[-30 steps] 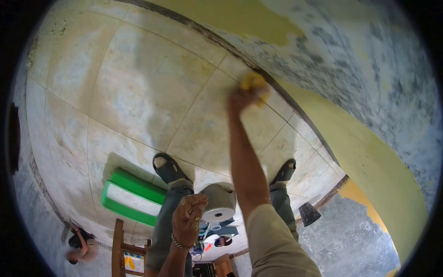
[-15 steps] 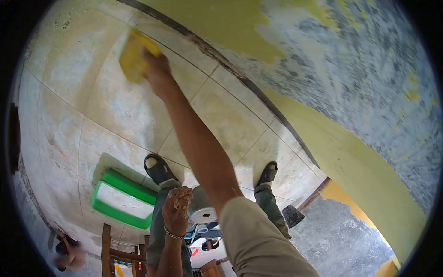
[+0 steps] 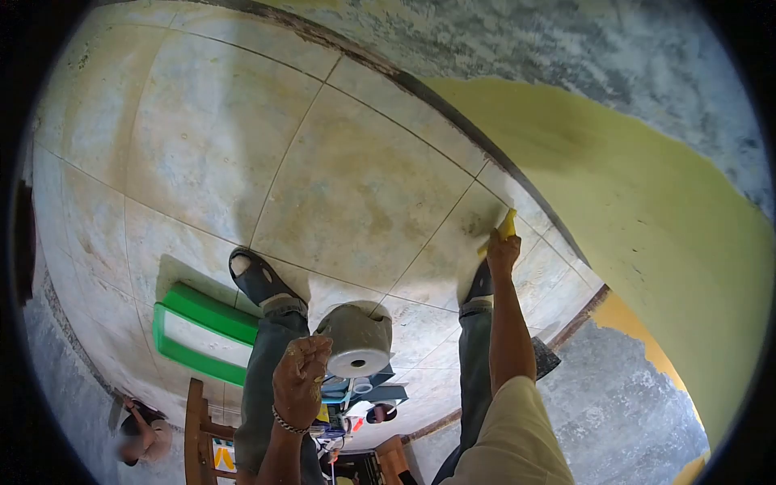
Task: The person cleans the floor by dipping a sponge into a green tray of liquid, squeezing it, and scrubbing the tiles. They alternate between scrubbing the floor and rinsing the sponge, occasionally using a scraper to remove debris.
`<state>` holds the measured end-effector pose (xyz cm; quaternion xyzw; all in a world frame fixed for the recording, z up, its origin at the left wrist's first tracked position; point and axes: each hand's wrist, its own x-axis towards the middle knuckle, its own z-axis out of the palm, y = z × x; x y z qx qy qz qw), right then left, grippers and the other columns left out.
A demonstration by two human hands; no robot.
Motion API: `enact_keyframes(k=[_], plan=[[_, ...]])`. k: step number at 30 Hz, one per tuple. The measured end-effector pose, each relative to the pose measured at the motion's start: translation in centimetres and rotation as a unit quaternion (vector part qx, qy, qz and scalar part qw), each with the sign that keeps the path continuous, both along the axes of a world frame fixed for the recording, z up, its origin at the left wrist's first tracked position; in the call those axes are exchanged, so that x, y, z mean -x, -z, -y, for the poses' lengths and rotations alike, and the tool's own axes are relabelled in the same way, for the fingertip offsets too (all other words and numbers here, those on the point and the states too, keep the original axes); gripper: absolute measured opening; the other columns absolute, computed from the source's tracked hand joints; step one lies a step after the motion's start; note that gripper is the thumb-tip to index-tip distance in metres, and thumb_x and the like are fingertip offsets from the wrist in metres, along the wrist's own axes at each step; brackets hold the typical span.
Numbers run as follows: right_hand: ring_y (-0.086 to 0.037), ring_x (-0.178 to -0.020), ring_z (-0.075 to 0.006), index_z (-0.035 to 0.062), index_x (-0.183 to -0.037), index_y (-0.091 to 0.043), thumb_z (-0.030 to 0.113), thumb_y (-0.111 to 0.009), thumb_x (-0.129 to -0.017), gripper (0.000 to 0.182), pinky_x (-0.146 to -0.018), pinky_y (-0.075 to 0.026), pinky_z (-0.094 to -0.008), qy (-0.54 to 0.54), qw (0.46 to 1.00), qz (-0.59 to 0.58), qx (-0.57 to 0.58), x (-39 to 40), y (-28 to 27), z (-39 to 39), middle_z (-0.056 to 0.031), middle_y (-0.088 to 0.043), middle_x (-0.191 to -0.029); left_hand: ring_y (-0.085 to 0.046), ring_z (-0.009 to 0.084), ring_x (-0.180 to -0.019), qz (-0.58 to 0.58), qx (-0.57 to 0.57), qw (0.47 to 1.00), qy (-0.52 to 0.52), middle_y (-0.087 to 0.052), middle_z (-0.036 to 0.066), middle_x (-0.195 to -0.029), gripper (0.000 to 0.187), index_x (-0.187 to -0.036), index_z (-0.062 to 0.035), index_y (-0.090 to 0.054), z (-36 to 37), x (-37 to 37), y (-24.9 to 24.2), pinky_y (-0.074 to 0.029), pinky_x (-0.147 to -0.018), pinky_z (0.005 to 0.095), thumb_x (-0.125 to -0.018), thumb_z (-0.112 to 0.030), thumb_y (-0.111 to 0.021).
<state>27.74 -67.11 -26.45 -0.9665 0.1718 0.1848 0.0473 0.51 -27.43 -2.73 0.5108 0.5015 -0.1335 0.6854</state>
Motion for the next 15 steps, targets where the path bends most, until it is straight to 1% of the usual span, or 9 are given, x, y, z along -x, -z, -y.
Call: enact_keyframes(k=[2, 3, 4, 5, 6, 9, 11, 14, 15], plan=[[-0.059, -0.101, -0.0408, -0.0066, -0.111, -0.061, 0.045, -0.066, -0.087, 0.056, -0.084, -0.049, -0.0495, -0.206, 0.977, -0.037, 0.033, 0.7, 4.3, 2.3, -0.0277, -0.062, -0.107, -0.070, 0.0206, -0.093, 0.000, -0.016, 1.000, 0.010, -0.070, 0.016, -0.104, 0.017, -0.108, 0.0039, -0.060, -0.2, -0.2, -0.3, -0.055, -0.079, 0.0292, -0.091, 0.005, -0.059], [-0.059, -0.101, -0.0408, -0.0066, -0.111, -0.061, 0.045, -0.066, -0.087, 0.056, -0.084, -0.049, -0.0495, -0.203, 0.978, -0.040, 0.025, 1.3, 4.1, 0.3, -0.0277, -0.062, -0.107, -0.071, 0.0202, -0.088, 0.003, -0.029, 0.999, 0.018, -0.071, 0.016, -0.102, 0.017, -0.106, 0.0013, -0.062, -0.6, -0.4, -0.5, -0.056, -0.071, 0.0292, -0.090, 0.003, -0.063], [-0.054, -0.109, -0.0419, -0.0034, -0.122, -0.058, 0.044, -0.065, -0.088, 0.058, -0.090, -0.046, -0.0515, -0.220, 0.973, 0.046, 0.053, 1.7, 3.9, -2.0, -0.0286, -0.057, -0.115, -0.068, 0.0190, -0.096, -0.021, -0.010, 0.999, 0.031, -0.068, 0.017, -0.104, 0.016, -0.107, 0.0067, -0.060, -0.8, -0.4, -0.9, -0.053, -0.080, 0.0279, -0.091, 0.006, -0.054], [-0.049, -0.116, -0.0430, -0.0003, -0.134, -0.055, 0.043, -0.064, -0.089, 0.063, -0.095, -0.043, -0.0535, -0.233, 0.960, 0.129, 0.083, 2.6, 4.0, -4.1, -0.0296, -0.053, -0.123, -0.068, 0.0190, -0.096, -0.028, -0.018, 0.999, 0.035, -0.068, 0.017, -0.104, 0.016, -0.107, 0.0067, -0.060, -1.0, -0.3, -1.3, -0.053, -0.080, 0.0279, -0.091, 0.006, -0.054], [-0.045, -0.123, -0.0439, 0.0053, -0.147, -0.044, 0.034, -0.057, -0.094, 0.061, -0.102, -0.040, -0.0513, -0.199, 0.967, 0.133, 0.082, 3.1, 6.0, -3.4, -0.0283, -0.043, -0.138, -0.068, 0.0189, -0.095, -0.024, -0.017, 0.998, 0.055, -0.069, 0.017, -0.104, 0.017, -0.107, 0.0072, -0.060, -1.3, -0.3, -1.4, -0.053, -0.080, 0.0279, -0.091, 0.005, -0.055], [-0.034, -0.136, -0.0483, 0.0029, -0.151, -0.034, 0.043, -0.042, -0.100, 0.065, -0.112, -0.029, -0.0527, -0.083, 0.969, 0.234, 0.008, 4.2, 10.6, -4.6, -0.0331, -0.032, -0.150, -0.070, 0.0206, -0.095, -0.035, 0.017, 0.997, 0.071, -0.070, 0.019, -0.105, 0.019, -0.109, 0.0075, -0.060, -2.4, -0.9, -2.2, -0.054, -0.082, 0.0296, -0.091, 0.001, -0.057], [-0.030, -0.140, -0.0512, 0.0050, -0.150, -0.037, 0.044, -0.036, -0.103, 0.061, -0.112, -0.029, -0.0584, -0.094, 0.949, 0.302, 0.018, 5.2, 12.7, -7.2, -0.0296, -0.028, -0.155, -0.070, 0.0226, -0.097, -0.057, 0.080, 0.993, 0.069, -0.070, 0.021, -0.106, 0.021, -0.111, 0.0068, -0.060, -3.9, -2.0, -2.7, -0.055, -0.085, 0.0319, -0.091, 0.000, -0.058], [-0.031, -0.140, -0.0490, 0.0017, -0.151, -0.035, 0.047, -0.034, -0.103, 0.065, -0.112, -0.027, -0.0612, -0.010, 0.946, 0.325, -0.002, 7.5, 13.3, -20.1, -0.0275, -0.031, -0.155, -0.071, 0.0236, -0.099, -0.057, 0.101, 0.992, 0.049, -0.070, 0.020, -0.108, 0.022, -0.112, 0.0059, -0.061, -6.7, -1.9, -2.6, -0.055, -0.085, 0.0336, -0.091, 0.000, -0.058], [-0.030, -0.142, -0.0463, 0.0011, -0.152, -0.029, 0.047, -0.041, -0.101, 0.070, -0.113, -0.026, -0.0564, -0.066, 0.950, 0.305, 0.021, 8.7, 13.6, -25.3, -0.0262, -0.030, -0.155, -0.071, 0.0233, -0.098, -0.045, 0.090, 0.994, 0.033, -0.071, 0.020, -0.108, 0.023, -0.113, 0.0060, -0.060, -7.6, -2.0, -2.6, -0.055, -0.085, 0.0334, -0.091, 0.000, -0.058]])
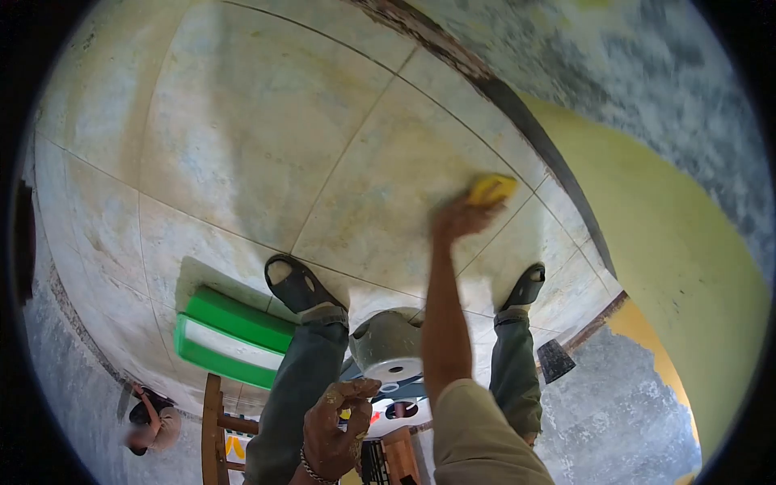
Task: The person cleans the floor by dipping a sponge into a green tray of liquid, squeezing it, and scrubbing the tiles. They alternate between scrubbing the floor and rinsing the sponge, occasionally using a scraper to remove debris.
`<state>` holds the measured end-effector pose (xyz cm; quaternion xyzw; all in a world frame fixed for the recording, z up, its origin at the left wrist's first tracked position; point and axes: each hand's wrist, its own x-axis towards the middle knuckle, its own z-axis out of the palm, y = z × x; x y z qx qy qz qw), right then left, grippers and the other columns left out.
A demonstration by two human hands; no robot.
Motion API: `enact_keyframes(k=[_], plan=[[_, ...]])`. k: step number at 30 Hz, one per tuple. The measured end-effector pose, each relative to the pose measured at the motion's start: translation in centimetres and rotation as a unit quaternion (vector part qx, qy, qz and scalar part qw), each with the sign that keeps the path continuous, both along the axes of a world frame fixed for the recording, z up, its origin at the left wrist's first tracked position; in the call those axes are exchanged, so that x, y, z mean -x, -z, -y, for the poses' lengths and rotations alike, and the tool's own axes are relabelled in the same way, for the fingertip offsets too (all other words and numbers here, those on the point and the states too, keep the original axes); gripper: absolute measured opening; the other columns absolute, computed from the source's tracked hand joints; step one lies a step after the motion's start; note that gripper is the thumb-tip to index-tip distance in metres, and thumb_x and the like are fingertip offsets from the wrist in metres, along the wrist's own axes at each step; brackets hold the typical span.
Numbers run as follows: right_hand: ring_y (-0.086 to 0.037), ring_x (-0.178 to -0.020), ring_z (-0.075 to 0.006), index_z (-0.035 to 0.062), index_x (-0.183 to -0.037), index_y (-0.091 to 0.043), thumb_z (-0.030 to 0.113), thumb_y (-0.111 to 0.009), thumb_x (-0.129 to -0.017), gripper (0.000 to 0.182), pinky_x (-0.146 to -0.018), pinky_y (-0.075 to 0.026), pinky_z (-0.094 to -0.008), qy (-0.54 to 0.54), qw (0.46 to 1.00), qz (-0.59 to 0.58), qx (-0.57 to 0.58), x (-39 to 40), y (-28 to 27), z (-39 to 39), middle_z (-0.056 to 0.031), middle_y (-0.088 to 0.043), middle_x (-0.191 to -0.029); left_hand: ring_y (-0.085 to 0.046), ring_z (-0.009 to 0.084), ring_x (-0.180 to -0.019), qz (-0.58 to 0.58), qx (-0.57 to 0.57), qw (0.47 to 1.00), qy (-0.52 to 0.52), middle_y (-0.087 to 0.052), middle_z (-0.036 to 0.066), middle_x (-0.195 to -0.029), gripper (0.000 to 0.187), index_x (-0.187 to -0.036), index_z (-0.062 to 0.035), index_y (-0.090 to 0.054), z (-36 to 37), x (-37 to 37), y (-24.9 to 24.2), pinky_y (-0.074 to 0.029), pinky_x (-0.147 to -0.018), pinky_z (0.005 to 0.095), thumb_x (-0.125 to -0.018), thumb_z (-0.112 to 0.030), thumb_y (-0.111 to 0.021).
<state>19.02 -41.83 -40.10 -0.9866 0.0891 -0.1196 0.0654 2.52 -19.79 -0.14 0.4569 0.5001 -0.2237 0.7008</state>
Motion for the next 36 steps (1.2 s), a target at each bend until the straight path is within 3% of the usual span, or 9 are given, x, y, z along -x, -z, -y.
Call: enact_keyframes(k=[7, 10, 11, 15, 19, 22, 27, 32, 36], plan=[[-0.007, -0.151, -0.0398, 0.0161, -0.152, -0.040, 0.024, -0.060, -0.089, 0.066, -0.117, -0.003, -0.0576, -0.280, 0.922, -0.122, -0.237, 2.8, -5.5, -45.9, -0.0240, -0.012, -0.163, -0.069, 0.0246, -0.095, -0.018, -0.160, 0.971, -0.175, -0.065, 0.018, -0.107, 0.026, -0.111, 0.0058, -0.058, -4.7, 1.9, 1.1, -0.056, -0.076, 0.0334, -0.085, 0.009, -0.055], [-0.035, -0.138, -0.0446, 0.0055, -0.125, -0.059, 0.024, -0.059, -0.091, 0.038, -0.114, -0.023, -0.0583, -0.407, 0.820, -0.090, -0.392, 2.7, -6.3, -60.5, -0.0289, -0.044, -0.142, -0.068, 0.0235, -0.094, -0.076, -0.262, 0.941, -0.199, -0.065, 0.016, -0.108, 0.026, -0.112, 0.0046, -0.058, -5.9, 3.2, 1.7, -0.055, -0.080, 0.0329, -0.086, 0.006, -0.053], [-0.048, -0.127, -0.0414, 0.0020, -0.123, -0.060, 0.024, -0.056, -0.093, 0.037, -0.105, -0.038, -0.0504, -0.388, 0.772, -0.263, -0.430, 1.6, -9.1, -62.5, -0.0263, -0.053, -0.133, -0.067, 0.0230, -0.094, -0.111, -0.298, 0.925, -0.209, -0.065, 0.015, -0.108, 0.027, -0.113, 0.0041, -0.058, -5.7, 3.6, 1.6, -0.054, -0.082, 0.0326, -0.087, 0.005, -0.052], [-0.058, -0.107, -0.0317, 0.0046, -0.121, -0.061, 0.044, -0.053, -0.095, 0.048, -0.095, -0.045, -0.0436, -0.332, 0.619, -0.420, -0.575, -2.0, -9.7, -64.1, -0.0204, -0.063, -0.116, -0.068, 0.0234, -0.095, -0.060, -0.237, 0.925, -0.290, -0.065, 0.015, -0.109, 0.028, -0.113, 0.0038, -0.059, -3.4, 3.7, 1.8, -0.055, -0.080, 0.0319, -0.085, 0.005, -0.056], [-0.060, -0.108, -0.0194, 0.0034, -0.128, -0.058, 0.031, -0.064, -0.093, 0.045, -0.089, -0.051, -0.0347, -0.184, 0.503, -0.515, -0.669, -4.4, -16.1, -50.5, -0.0077, -0.061, -0.121, -0.067, 0.0206, -0.096, -0.056, -0.231, 0.927, -0.290, -0.066, 0.013, -0.107, 0.023, -0.112, 0.0023, -0.060, -1.3, 2.3, 1.5, -0.055, -0.082, 0.0318, -0.089, -0.001, -0.058], [-0.055, -0.117, -0.0196, 0.0031, -0.137, -0.050, 0.025, -0.060, -0.097, 0.047, -0.101, -0.045, -0.0328, -0.095, 0.547, -0.528, -0.642, -5.6, -17.8, -35.7, -0.0084, -0.058, -0.128, -0.068, 0.0209, -0.093, -0.035, -0.240, 0.944, -0.224, -0.066, 0.014, -0.104, 0.024, -0.109, 0.0016, -0.062, 0.2, 1.1, 0.7, -0.056, -0.081, 0.0316, -0.085, 0.001, -0.059], [-0.052, -0.119, -0.0196, 0.0021, -0.139, -0.049, 0.034, -0.059, -0.097, 0.053, -0.102, -0.040, -0.0346, 0.076, 0.743, -0.413, -0.521, -2.9, -18.9, -7.4, -0.0079, -0.056, -0.132, -0.069, 0.0207, -0.087, -0.014, -0.246, 0.953, -0.174, -0.067, 0.014, -0.100, 0.026, -0.107, 0.0000, -0.064, 5.4, 0.5, 0.3, -0.057, -0.072, 0.0304, -0.082, 0.005, -0.061], [-0.040, -0.134, -0.0466, -0.0037, -0.143, -0.043, 0.035, -0.044, -0.102, 0.057, -0.113, -0.031, -0.0460, -0.012, 0.947, -0.273, -0.170, 4.4, -15.8, 13.3, -0.0318, -0.035, -0.149, -0.069, 0.0198, -0.086, -0.005, -0.226, 0.968, -0.106, -0.067, 0.014, -0.100, 0.020, -0.106, 0.0007, -0.065, 7.9, 2.0, 0.3, -0.057, -0.069, 0.0298, -0.087, 0.004, -0.062], [-0.023, -0.140, -0.0553, 0.0036, -0.151, -0.034, 0.030, -0.036, -0.102, 0.055, -0.116, -0.019, -0.0565, -0.130, 0.957, -0.254, -0.055, 8.7, -7.7, 15.6, -0.0359, -0.021, -0.154, -0.069, 0.0188, -0.087, -0.021, -0.209, 0.973, -0.101, -0.067, 0.014, -0.101, 0.018, -0.106, 0.0014, -0.064, 7.4, 2.8, 0.4, -0.057, -0.069, 0.0299, -0.089, 0.004, -0.061]])
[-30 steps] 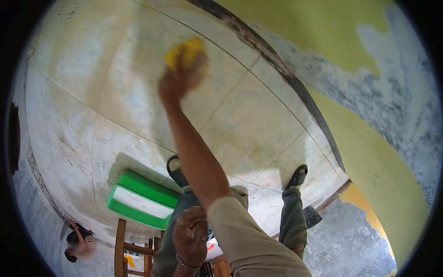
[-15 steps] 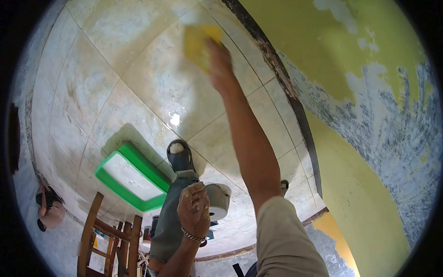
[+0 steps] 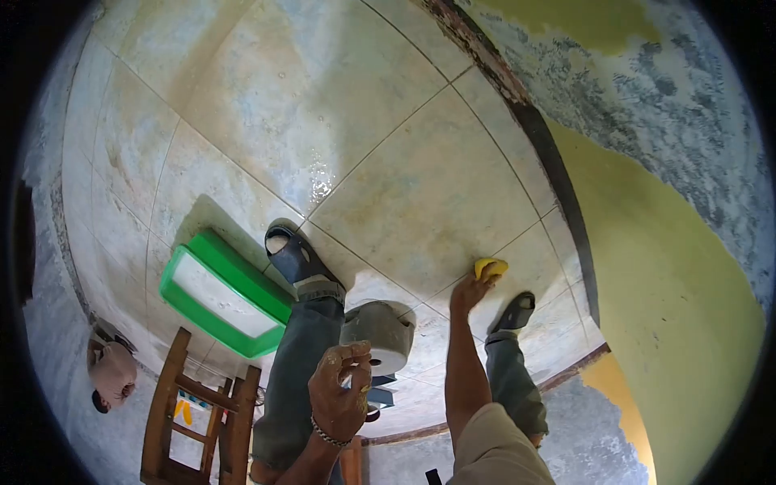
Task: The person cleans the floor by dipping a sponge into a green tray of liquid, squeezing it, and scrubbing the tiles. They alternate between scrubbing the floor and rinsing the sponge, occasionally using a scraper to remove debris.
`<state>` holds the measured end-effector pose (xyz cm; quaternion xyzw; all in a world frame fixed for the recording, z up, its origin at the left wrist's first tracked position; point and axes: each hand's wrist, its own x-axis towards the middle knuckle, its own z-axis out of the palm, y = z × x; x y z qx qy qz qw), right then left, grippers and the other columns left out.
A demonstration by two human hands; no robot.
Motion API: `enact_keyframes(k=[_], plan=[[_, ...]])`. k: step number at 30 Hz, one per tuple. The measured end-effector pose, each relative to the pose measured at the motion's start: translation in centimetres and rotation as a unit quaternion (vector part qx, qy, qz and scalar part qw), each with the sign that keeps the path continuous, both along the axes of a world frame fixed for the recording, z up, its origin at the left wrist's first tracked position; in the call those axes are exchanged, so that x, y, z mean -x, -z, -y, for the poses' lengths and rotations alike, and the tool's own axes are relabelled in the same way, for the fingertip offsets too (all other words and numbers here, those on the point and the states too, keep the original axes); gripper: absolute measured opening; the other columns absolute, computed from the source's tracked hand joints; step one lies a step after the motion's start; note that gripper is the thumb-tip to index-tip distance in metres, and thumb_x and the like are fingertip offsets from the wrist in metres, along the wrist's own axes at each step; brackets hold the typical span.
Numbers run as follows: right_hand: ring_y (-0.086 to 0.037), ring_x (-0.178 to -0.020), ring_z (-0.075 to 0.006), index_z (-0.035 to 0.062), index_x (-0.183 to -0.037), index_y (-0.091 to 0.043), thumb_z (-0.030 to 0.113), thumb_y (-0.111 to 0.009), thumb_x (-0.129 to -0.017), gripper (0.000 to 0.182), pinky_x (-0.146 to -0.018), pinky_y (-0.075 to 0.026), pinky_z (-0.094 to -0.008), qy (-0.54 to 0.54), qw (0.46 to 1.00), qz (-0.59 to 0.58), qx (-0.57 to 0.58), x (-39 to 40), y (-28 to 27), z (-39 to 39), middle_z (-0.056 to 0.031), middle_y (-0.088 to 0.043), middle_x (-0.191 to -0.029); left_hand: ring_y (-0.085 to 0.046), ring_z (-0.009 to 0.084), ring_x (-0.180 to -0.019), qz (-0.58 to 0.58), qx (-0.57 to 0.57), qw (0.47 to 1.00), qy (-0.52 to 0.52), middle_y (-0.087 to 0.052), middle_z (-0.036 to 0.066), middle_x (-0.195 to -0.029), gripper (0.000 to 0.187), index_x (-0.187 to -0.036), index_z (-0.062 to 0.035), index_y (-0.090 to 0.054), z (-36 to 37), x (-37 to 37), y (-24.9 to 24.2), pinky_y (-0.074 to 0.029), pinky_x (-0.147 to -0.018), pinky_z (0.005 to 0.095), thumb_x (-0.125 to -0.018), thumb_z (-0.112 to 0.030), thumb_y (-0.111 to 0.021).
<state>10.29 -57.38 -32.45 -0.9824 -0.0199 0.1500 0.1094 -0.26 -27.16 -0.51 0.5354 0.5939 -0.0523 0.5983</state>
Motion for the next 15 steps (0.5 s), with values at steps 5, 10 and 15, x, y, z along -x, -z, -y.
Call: enact_keyframes(k=[5, 10, 15], plan=[[-0.023, -0.142, -0.0528, 0.0158, -0.157, -0.024, 0.042, -0.043, -0.099, 0.067, -0.109, -0.030, -0.0612, 0.058, 0.984, 0.152, 0.076, 3.0, 5.5, -16.9, -0.0295, -0.014, -0.160, -0.067, 0.0191, -0.094, -0.011, 0.013, 0.994, -0.109, -0.066, 0.013, -0.104, 0.018, -0.108, 0.0051, -0.062, -2.9, 1.2, 0.1, -0.054, -0.079, 0.0294, -0.090, 0.003, -0.059], [-0.015, -0.145, -0.0495, 0.0179, -0.158, -0.022, 0.033, -0.053, -0.091, 0.076, -0.114, -0.014, -0.0641, -0.089, 0.989, 0.115, 0.003, 2.8, 3.2, -47.6, -0.0286, -0.011, -0.160, -0.066, 0.0217, -0.097, -0.040, -0.041, 0.958, -0.279, -0.065, 0.014, -0.108, 0.024, -0.111, 0.0059, -0.059, -9.2, 2.6, 0.4, -0.050, -0.088, 0.0303, -0.089, -0.004, -0.057], [-0.018, -0.145, -0.0479, 0.0074, -0.149, -0.035, 0.024, -0.061, -0.089, 0.067, -0.114, -0.013, -0.0672, -0.219, 0.937, 0.081, -0.260, 1.3, 1.2, -73.9, -0.0259, -0.025, -0.155, -0.066, 0.0207, -0.099, -0.022, -0.039, 0.937, -0.347, -0.066, 0.014, -0.108, 0.022, -0.111, 0.0057, -0.060, -12.2, 4.2, 1.2, -0.051, -0.088, 0.0298, -0.091, -0.003, -0.058]])
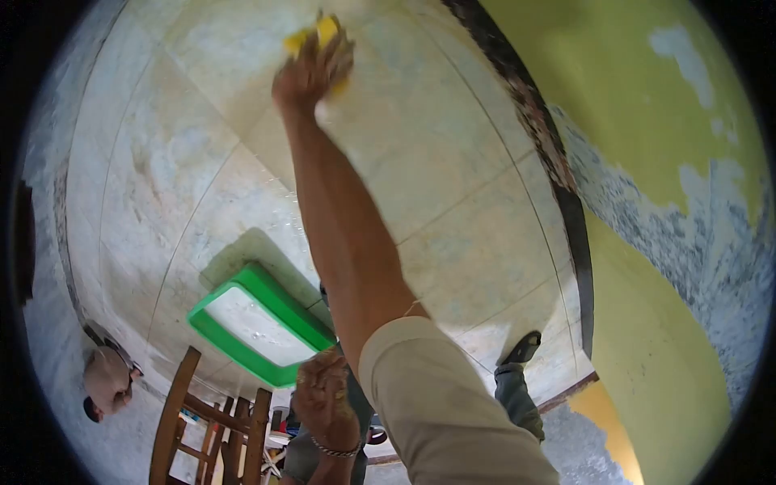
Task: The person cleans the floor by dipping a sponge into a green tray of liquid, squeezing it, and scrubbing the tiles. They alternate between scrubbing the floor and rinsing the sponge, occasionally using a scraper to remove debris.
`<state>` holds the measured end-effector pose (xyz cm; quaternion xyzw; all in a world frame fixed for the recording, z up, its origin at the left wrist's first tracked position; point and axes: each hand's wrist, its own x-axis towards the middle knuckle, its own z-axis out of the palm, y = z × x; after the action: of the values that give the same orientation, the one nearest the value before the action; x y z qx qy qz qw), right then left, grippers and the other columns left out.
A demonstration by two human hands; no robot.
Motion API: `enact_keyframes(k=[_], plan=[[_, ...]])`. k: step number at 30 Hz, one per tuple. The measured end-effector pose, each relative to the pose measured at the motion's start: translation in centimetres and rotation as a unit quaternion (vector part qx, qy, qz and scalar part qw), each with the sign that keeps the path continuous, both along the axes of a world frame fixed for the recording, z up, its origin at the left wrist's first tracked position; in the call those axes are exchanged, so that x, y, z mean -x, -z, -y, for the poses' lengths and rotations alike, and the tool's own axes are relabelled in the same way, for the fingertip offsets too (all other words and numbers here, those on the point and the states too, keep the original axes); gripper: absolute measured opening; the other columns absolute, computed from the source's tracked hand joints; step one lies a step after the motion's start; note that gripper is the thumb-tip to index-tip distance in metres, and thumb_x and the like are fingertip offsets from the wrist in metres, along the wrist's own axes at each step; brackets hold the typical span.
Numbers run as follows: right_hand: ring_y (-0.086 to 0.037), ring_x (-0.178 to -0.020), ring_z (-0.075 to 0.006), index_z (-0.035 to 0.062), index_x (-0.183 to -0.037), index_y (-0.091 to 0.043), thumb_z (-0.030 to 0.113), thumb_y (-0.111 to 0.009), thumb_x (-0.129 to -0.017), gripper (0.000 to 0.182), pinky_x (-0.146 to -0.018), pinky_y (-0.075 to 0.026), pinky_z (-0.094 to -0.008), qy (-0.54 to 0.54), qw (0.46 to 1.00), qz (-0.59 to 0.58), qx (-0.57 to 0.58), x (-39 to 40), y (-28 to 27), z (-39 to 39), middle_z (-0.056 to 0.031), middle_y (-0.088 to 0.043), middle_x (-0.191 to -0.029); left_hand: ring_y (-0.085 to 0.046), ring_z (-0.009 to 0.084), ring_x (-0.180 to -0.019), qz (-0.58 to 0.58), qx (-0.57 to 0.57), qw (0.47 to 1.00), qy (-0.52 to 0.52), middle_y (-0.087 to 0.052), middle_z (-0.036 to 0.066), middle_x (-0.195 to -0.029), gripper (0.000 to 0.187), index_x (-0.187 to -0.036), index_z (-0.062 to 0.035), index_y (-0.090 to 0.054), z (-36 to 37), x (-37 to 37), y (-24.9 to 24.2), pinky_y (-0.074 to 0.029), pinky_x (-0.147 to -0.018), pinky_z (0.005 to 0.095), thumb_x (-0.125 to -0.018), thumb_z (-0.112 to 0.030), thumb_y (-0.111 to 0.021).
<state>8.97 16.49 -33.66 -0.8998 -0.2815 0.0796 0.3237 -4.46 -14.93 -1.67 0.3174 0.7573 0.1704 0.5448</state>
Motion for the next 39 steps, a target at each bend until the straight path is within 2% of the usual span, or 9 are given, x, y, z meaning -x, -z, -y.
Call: enact_keyframes(k=[3, 9, 12, 16, 19, 25, 31, 33, 39], plan=[[-0.060, -0.101, -0.0248, 0.0028, -0.121, -0.060, 0.043, -0.056, -0.097, 0.047, -0.090, -0.048, -0.0418, -0.122, 0.961, -0.228, 0.102, -5.7, 2.1, -10.6, -0.0131, -0.064, -0.108, -0.066, 0.0196, -0.100, 0.006, 0.017, 0.999, 0.039, -0.067, 0.014, -0.106, 0.021, -0.110, 0.0065, -0.060, -0.6, 0.8, -0.6, -0.051, -0.092, 0.0295, -0.089, 0.005, -0.058], [-0.063, -0.106, -0.0292, 0.0047, -0.125, -0.060, 0.031, -0.054, -0.099, 0.037, -0.091, -0.049, -0.0417, 0.046, 0.695, -0.694, -0.181, -9.2, -12.3, -4.7, -0.0145, -0.065, -0.118, -0.070, 0.0204, -0.083, 0.044, -0.023, 0.997, 0.060, -0.068, 0.015, -0.096, 0.013, -0.098, 0.0026, -0.064, 0.3, 0.0, -0.3, -0.058, -0.067, 0.0289, -0.085, 0.005, -0.063], [-0.041, -0.133, -0.0451, 0.0046, -0.133, -0.048, 0.008, -0.063, -0.087, 0.049, -0.101, -0.046, -0.0629, -0.077, 0.665, -0.701, -0.245, -9.8, -12.8, -3.1, -0.0188, -0.047, -0.136, -0.070, 0.0211, -0.078, 0.042, -0.030, 0.997, 0.065, -0.069, 0.015, -0.095, 0.013, -0.097, 0.0013, -0.065, 0.6, -0.2, -0.4, -0.059, -0.064, 0.0295, -0.085, 0.005, -0.065], [-0.053, -0.121, -0.0389, 0.0034, -0.126, -0.051, -0.005, -0.059, -0.083, 0.044, -0.090, -0.058, -0.0515, -0.124, 0.615, -0.735, -0.255, -10.4, -8.7, -4.1, -0.0153, -0.053, -0.127, -0.071, 0.0186, -0.082, 0.050, -0.002, 0.997, 0.058, -0.071, 0.014, -0.093, 0.018, -0.100, 0.0018, -0.067, 0.8, -0.8, -1.0, -0.057, -0.072, 0.0284, -0.083, 0.005, -0.061], [-0.055, -0.115, -0.0350, 0.0019, -0.120, -0.053, -0.007, -0.055, -0.081, 0.040, -0.092, -0.057, -0.0499, -0.075, 0.717, -0.660, -0.210, -4.6, -15.7, -3.5, -0.0156, -0.055, -0.121, -0.071, 0.0181, -0.078, 0.063, 0.005, 0.998, 0.021, -0.071, 0.013, -0.092, 0.015, -0.097, 0.0001, -0.067, 0.9, -1.2, -1.3, -0.058, -0.068, 0.0289, -0.084, 0.004, -0.062], [-0.054, -0.110, -0.0322, -0.0003, -0.117, -0.058, -0.003, -0.057, -0.083, 0.034, -0.085, -0.057, -0.0475, -0.239, 0.616, -0.741, -0.123, 5.5, -19.6, -0.3, -0.0166, -0.054, -0.119, -0.069, 0.0238, -0.080, 0.018, -0.071, 0.991, 0.109, -0.070, 0.010, -0.096, 0.011, -0.093, -0.0044, -0.065, 5.2, -1.1, 0.8, -0.058, -0.067, 0.0350, -0.083, -0.004, -0.066], [-0.062, -0.061, -0.0173, 0.0042, -0.088, -0.068, 0.026, -0.080, -0.080, 0.026, -0.065, -0.054, -0.0298, -0.380, 0.622, -0.671, 0.139, 20.7, -18.7, 9.6, -0.0044, -0.065, -0.070, -0.064, 0.0361, -0.094, 0.012, 0.037, 0.989, 0.143, -0.066, 0.018, -0.101, 0.022, -0.102, -0.0030, -0.065, 4.7, -1.2, -0.6, -0.052, -0.085, 0.0441, -0.085, -0.016, -0.061], [-0.067, -0.070, -0.0255, 0.0019, -0.081, -0.066, 0.036, -0.087, -0.069, 0.042, -0.065, -0.054, -0.0377, -0.511, 0.739, -0.434, 0.065, 27.0, -17.2, 16.4, -0.0125, -0.068, -0.077, -0.063, 0.0395, -0.092, 0.042, 0.098, 0.971, 0.214, -0.065, 0.020, -0.099, 0.025, -0.106, -0.0030, -0.059, 4.1, -1.0, -0.8, -0.051, -0.083, 0.0462, -0.087, -0.018, -0.060], [-0.068, -0.084, -0.0382, 0.0015, -0.081, -0.068, 0.016, -0.072, -0.072, 0.018, -0.077, -0.056, -0.0444, -0.670, 0.592, -0.410, 0.179, 36.9, -17.8, 27.7, -0.0214, -0.067, -0.088, -0.063, 0.0378, -0.094, 0.032, 0.101, 0.976, 0.191, -0.065, 0.018, -0.101, 0.028, -0.109, -0.0028, -0.060, 6.6, -2.1, -0.2, -0.051, -0.083, 0.0460, -0.085, -0.017, -0.060]])
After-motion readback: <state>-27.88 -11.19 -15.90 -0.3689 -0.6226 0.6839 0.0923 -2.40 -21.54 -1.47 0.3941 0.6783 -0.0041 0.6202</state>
